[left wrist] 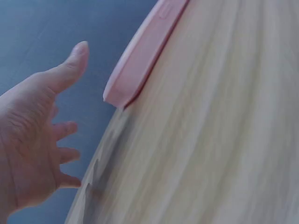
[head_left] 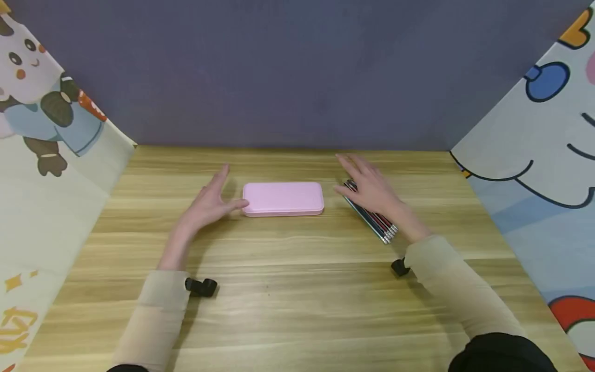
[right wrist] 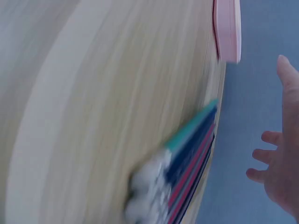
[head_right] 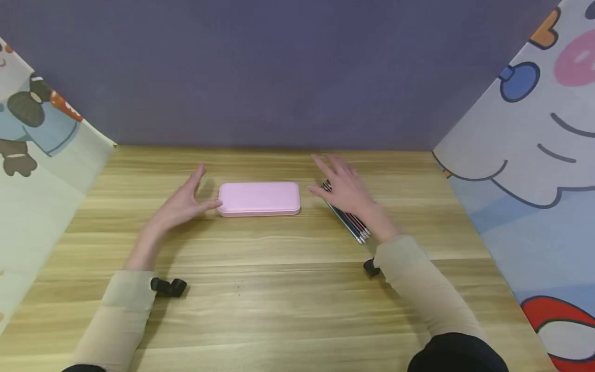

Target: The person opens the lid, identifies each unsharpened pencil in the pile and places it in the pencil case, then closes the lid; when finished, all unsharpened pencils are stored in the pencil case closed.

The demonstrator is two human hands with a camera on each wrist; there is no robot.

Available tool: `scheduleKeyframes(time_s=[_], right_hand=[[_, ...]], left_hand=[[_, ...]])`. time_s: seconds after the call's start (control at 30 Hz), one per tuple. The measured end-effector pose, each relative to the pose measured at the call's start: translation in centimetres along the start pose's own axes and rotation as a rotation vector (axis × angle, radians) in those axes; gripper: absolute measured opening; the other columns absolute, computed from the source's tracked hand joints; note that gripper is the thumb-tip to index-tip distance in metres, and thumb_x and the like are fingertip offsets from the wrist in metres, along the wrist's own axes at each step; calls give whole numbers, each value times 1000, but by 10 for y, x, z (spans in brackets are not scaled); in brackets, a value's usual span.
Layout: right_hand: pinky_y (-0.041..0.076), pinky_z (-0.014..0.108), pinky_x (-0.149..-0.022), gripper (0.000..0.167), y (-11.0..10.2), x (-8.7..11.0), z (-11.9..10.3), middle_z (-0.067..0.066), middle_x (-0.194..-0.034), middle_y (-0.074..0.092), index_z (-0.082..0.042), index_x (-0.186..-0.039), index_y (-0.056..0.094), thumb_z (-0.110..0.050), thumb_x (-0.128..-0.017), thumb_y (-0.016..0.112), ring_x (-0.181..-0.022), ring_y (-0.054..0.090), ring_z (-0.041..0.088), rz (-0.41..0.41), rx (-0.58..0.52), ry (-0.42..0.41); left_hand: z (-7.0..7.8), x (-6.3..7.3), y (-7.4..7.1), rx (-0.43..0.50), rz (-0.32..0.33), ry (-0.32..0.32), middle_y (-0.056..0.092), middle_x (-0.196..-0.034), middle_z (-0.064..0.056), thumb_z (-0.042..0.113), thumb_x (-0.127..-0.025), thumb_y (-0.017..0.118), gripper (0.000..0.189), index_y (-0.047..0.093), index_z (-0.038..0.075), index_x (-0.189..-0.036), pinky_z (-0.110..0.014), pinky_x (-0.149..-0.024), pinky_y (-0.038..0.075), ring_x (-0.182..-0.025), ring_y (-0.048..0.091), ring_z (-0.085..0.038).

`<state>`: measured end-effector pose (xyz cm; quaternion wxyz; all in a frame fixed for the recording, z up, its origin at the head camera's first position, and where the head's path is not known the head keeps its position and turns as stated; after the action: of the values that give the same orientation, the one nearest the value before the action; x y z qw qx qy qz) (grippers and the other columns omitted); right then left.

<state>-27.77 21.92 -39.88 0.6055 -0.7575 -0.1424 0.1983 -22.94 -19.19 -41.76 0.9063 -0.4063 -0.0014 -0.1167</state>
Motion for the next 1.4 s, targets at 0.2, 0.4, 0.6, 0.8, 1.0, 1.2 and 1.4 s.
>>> scheduleKeyframes(time_s=[0.2,0.4,0.6,0.8,1.0,1.2,1.4], right_hand=[[30,68,-124,88,10,-16,-32,18,-169,26,-36,-166,10,-67,-97,54,-155,28,45,-43,-39,-61],[30,68,-123,90,24,-31,-64,17,-171,22,-36,-166,11,-71,-95,54,-155,29,44,-96,-33,-148],[29,68,-124,91,38,-35,-81,17,-171,22,-35,-166,13,-72,-94,54,-156,30,41,-144,-22,-201],[25,68,-125,95,46,-35,-88,15,-173,18,-32,-166,15,-77,-91,53,-158,25,39,-208,-24,-236],[28,61,-127,93,49,-33,-92,15,-170,25,-28,-166,19,-72,-93,56,-156,30,37,-210,-12,-288],[28,59,-128,88,51,-31,-94,13,-167,32,-26,-166,20,-68,-96,54,-155,33,37,-196,26,-325],[32,62,-125,85,53,-31,-95,16,-166,33,-21,-167,17,-66,-101,47,-153,35,39,-171,137,-373]], left_hand=[[8,-5,10,11,-63,-34,-3,-174,-13,71,-76,78,131,-16,37,-162,-72,-126,4,-161,1,-44],[11,-6,19,-59,-92,-16,1,-174,-16,63,-73,85,139,-12,23,-165,-63,-130,-3,-162,-2,-38],[15,-9,30,-101,-92,23,9,-174,-17,56,-73,88,138,-3,14,-167,-65,-129,-10,-162,0,-40],[14,-9,34,-116,-84,28,14,-173,-18,56,-74,88,131,7,11,-166,-67,-128,-11,-161,3,-43],[13,-11,35,-123,-85,32,19,-172,-19,55,-78,86,124,11,9,-166,-69,-127,-12,-161,1,-43],[12,-10,37,-111,-78,38,22,-170,-23,49,-83,83,114,15,8,-165,-69,-126,-14,-161,1,-45],[10,-10,37,-100,-80,28,17,-170,-26,51,-84,81,113,15,8,-165,-68,-126,-14,-161,0,-44]])
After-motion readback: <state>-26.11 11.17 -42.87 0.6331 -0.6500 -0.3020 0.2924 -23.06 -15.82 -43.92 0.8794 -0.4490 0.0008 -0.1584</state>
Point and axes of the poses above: each hand's wrist, its own x-axis away from the middle knuckle, its own y-axis out of the palm, z = x × y, the point moved 3 cm from there along -x, towards the middle knuckle
